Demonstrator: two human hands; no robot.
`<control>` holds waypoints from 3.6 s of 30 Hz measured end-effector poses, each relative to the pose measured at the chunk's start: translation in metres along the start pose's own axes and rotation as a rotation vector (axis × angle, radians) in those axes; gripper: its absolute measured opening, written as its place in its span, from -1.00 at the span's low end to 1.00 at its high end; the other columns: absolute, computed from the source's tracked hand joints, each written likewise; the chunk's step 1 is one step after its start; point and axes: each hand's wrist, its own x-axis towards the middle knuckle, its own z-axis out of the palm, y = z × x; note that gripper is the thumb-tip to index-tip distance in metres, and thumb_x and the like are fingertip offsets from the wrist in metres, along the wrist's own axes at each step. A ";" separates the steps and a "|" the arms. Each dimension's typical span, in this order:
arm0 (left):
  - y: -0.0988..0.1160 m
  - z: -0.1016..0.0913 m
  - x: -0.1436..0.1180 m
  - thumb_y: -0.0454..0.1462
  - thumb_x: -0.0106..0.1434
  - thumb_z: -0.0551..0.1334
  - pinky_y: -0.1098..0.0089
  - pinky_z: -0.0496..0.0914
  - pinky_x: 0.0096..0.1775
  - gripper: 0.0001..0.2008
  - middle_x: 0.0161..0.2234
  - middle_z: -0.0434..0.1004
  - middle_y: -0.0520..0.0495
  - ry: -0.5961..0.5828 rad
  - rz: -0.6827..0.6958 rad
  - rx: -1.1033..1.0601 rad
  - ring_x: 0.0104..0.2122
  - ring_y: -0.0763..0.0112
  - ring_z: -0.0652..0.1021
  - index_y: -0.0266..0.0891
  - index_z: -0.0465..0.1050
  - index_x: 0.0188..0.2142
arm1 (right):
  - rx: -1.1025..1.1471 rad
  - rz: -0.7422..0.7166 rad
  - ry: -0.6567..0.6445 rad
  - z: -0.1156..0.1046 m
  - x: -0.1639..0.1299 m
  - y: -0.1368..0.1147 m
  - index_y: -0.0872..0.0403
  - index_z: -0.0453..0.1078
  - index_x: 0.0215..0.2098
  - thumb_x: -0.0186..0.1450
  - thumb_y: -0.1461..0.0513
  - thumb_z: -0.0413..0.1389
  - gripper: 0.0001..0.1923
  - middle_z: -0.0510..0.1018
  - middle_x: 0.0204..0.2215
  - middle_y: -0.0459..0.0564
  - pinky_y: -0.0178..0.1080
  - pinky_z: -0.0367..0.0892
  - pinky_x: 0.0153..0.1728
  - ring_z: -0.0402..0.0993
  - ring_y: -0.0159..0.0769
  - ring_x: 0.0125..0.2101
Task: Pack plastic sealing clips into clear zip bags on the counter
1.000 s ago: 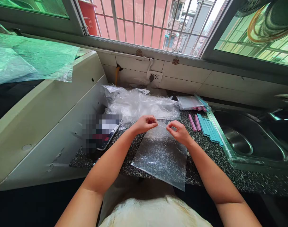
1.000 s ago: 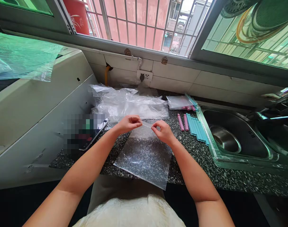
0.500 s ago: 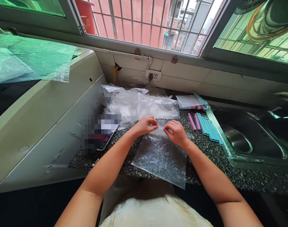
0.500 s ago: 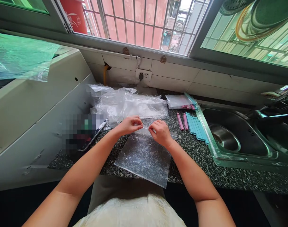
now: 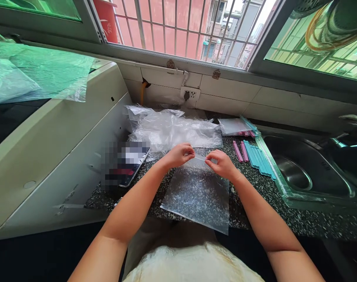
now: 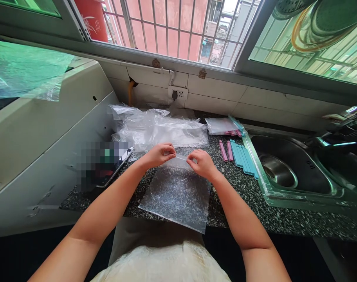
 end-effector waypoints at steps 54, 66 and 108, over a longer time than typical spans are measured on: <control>0.000 0.010 0.000 -0.33 0.21 0.08 0.33 0.31 -0.25 -0.84 -0.37 0.40 -0.11 -0.038 0.160 0.638 -0.31 0.31 0.37 -0.28 0.43 -0.42 | -0.198 -0.014 -0.041 -0.002 0.000 0.002 0.07 0.38 -0.50 0.15 0.31 0.09 -0.91 0.52 -0.52 -0.08 -0.28 0.12 -0.34 0.32 -0.31 -0.41; -0.001 0.009 0.000 -0.33 0.21 0.08 0.33 0.31 -0.22 -0.84 -0.36 0.40 -0.12 -0.047 0.130 0.609 -0.29 0.30 0.36 -0.28 0.43 -0.41 | -0.357 -0.072 0.018 0.004 -0.001 0.000 0.09 0.38 -0.50 0.19 0.29 0.06 -0.88 0.51 -0.50 -0.05 -0.26 0.07 -0.35 0.29 -0.30 -0.40; 0.002 0.012 -0.002 -0.35 0.23 0.03 0.34 0.25 -0.28 -0.77 -0.40 0.41 -0.09 -0.042 0.222 0.613 -0.34 0.32 0.34 -0.26 0.40 -0.49 | -0.493 -0.149 0.071 0.004 -0.003 -0.014 0.08 0.39 -0.45 0.27 0.25 -0.03 -0.80 0.49 -0.47 -0.01 -0.22 0.05 -0.26 0.26 -0.26 -0.33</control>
